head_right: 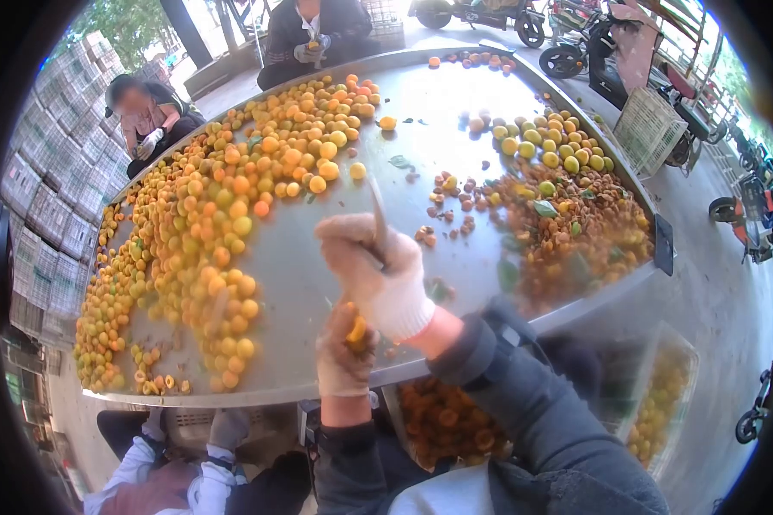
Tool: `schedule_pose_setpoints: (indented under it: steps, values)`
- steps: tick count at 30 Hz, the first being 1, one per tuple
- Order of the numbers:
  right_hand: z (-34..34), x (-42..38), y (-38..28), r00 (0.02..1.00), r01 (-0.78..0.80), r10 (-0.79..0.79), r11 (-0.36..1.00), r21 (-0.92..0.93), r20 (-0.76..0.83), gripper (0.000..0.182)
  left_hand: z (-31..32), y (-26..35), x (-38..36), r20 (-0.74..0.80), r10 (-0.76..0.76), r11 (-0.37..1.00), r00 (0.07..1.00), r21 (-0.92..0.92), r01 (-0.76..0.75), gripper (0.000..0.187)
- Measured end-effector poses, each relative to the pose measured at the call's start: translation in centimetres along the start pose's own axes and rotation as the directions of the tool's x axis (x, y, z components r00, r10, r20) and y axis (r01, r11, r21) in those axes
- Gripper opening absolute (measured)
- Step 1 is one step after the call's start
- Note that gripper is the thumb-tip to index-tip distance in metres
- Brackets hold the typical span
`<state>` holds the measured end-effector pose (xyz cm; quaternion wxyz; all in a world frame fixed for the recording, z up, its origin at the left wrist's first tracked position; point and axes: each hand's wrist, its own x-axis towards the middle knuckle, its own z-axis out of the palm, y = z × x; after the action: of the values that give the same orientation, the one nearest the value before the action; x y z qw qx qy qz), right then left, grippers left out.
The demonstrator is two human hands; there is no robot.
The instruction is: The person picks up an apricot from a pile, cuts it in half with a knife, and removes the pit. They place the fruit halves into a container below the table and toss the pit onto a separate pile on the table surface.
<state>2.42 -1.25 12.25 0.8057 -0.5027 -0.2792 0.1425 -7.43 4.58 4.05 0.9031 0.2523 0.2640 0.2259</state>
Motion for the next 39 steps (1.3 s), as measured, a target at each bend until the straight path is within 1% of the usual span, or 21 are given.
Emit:
schedule_pose_setpoints:
  steps: [1, 4, 8, 10, 12, 14, 16, 18, 20, 21, 22, 23, 24, 25, 26, 28, 29, 34, 36, 37, 39]
  values:
    - [0.1, -0.2, 0.0, 0.992, 0.096, -0.091, 0.994, -0.055, 0.082, 0.018, 0.1, -0.1, -0.2, 0.000, -0.002, 1.000, 1.000, 0.000, 0.002, 0.042]
    - [0.5, -0.4, -0.8, 0.961, 0.168, -0.127, 0.974, -0.153, 0.247, 0.017, 0.4, -0.1, -0.7, -0.053, 0.048, 0.998, 0.997, 0.029, -0.047, 0.037]
    - [0.3, 0.5, 1.0, 0.980, -0.189, 0.183, 0.978, 0.086, 0.074, 0.017, -0.1, -0.4, -0.1, -0.022, 0.097, 0.994, 0.995, 0.048, -0.096, 0.039]
    - [-0.4, 1.3, 2.6, 0.987, -0.157, 0.154, 0.982, 0.105, 0.040, 0.015, -0.5, -0.3, 0.2, 0.003, 0.109, 0.992, 0.994, 0.062, -0.109, 0.039]
    - [-1.8, 2.5, 4.4, 0.920, -0.274, 0.390, 0.726, 0.631, -0.049, 0.014, -0.4, 0.0, 0.2, 0.006, 0.097, 0.995, 0.995, 0.013, -0.098, 0.041]
    - [-2.2, 3.1, 5.5, 0.858, -0.301, 0.490, 0.722, 0.623, -0.152, 0.008, -1.1, -0.5, 0.8, 0.060, 0.081, 0.994, 0.995, -0.072, -0.076, 0.042]
    - [-2.8, 2.8, 6.5, 0.757, -0.283, 0.644, 0.475, 0.833, -0.110, 0.004, -0.9, -0.5, 1.0, 0.109, 0.072, 0.986, 0.992, -0.155, -0.054, 0.043]
    - [-3.2, 3.2, 6.8, 0.737, -0.257, 0.664, 0.447, 0.857, -0.126, 0.007, -0.6, -0.4, 0.8, 0.148, 0.064, 0.976, 0.987, -0.218, -0.031, 0.044]
    - [-3.7, 4.1, 5.7, 0.731, -0.179, 0.620, 0.577, 0.797, -0.285, 0.006, -0.9, -0.3, 1.4, 0.139, 0.050, 0.964, 0.989, -0.265, -0.012, 0.044]
    - [-4.4, 3.8, 6.0, 0.844, -0.100, 0.419, 0.737, 0.669, -0.335, 0.006, -1.1, -0.2, 1.7, 0.127, 0.034, 0.948, 0.991, -0.317, 0.008, 0.044]
    - [-4.3, 3.6, 4.9, 0.846, -0.103, 0.418, 0.737, 0.668, -0.330, 0.006, -1.1, 0.1, 1.6, 0.127, 0.039, 0.948, 0.991, -0.320, 0.004, 0.044]
    - [-4.2, 3.2, 3.6, 0.897, -0.189, 0.301, 0.922, 0.337, -0.323, 0.008, -1.0, 0.4, 1.4, 0.143, 0.024, 0.941, 0.989, -0.339, 0.027, 0.045]
    - [-4.2, 2.8, 2.7, 0.943, -0.215, 0.195, 0.975, -0.047, -0.268, 0.010, -1.1, 0.6, 1.3, 0.160, 0.007, 0.933, 0.987, -0.356, 0.051, 0.045]
    - [-4.7, 2.3, 3.5, 0.991, -0.115, 0.097, 0.968, -0.224, -0.090, 0.011, -1.4, 0.6, 1.4, 0.159, 0.009, 0.933, 0.987, -0.356, 0.049, 0.045]
    - [-5.0, 1.6, 3.3, 0.991, -0.117, 0.099, 0.968, -0.224, -0.089, 0.011, -1.8, 0.4, 1.5, 0.172, 0.041, 0.968, 0.984, -0.251, 0.004, 0.046]
    - [-4.9, 0.6, 2.2, 0.931, 0.016, 0.151, 0.892, -0.453, 0.331, 0.015, -2.1, 0.1, 1.5, 0.186, 0.064, 0.989, 0.980, -0.142, -0.038, 0.046]
    - [-5.1, 0.4, 2.5, 0.896, 0.212, 0.035, 0.841, -0.498, 0.442, 0.018, -2.0, 0.0, 1.6, 0.193, 0.049, 0.985, 0.980, -0.171, -0.015, 0.045]
    - [-4.4, -0.1, 0.4, 0.799, 0.247, 0.277, 0.658, -0.711, 0.534, 0.017, -1.2, -0.1, 1.4, 0.085, -0.024, 0.985, 0.996, -0.166, 0.038, 0.041]
    - [-4.3, 0.1, 0.8, 0.823, 0.256, 0.297, 0.568, -0.782, 0.485, 0.016, -1.2, -0.2, 1.4, 0.048, -0.039, 0.999, 0.998, 0.034, 0.037, 0.039]
    - [-4.5, 0.1, 1.2, 0.824, 0.257, 0.295, 0.567, -0.783, 0.484, 0.016, -1.1, -0.2, 1.3, 0.050, -0.038, 0.999, 0.998, 0.034, 0.036, 0.039]
    - [-5.1, 0.1, 1.9, 0.829, 0.101, 0.264, 0.796, -0.596, 0.492, 0.015, -1.1, -0.2, 1.0, 0.176, 0.089, 0.923, 0.980, 0.355, -0.147, 0.037]
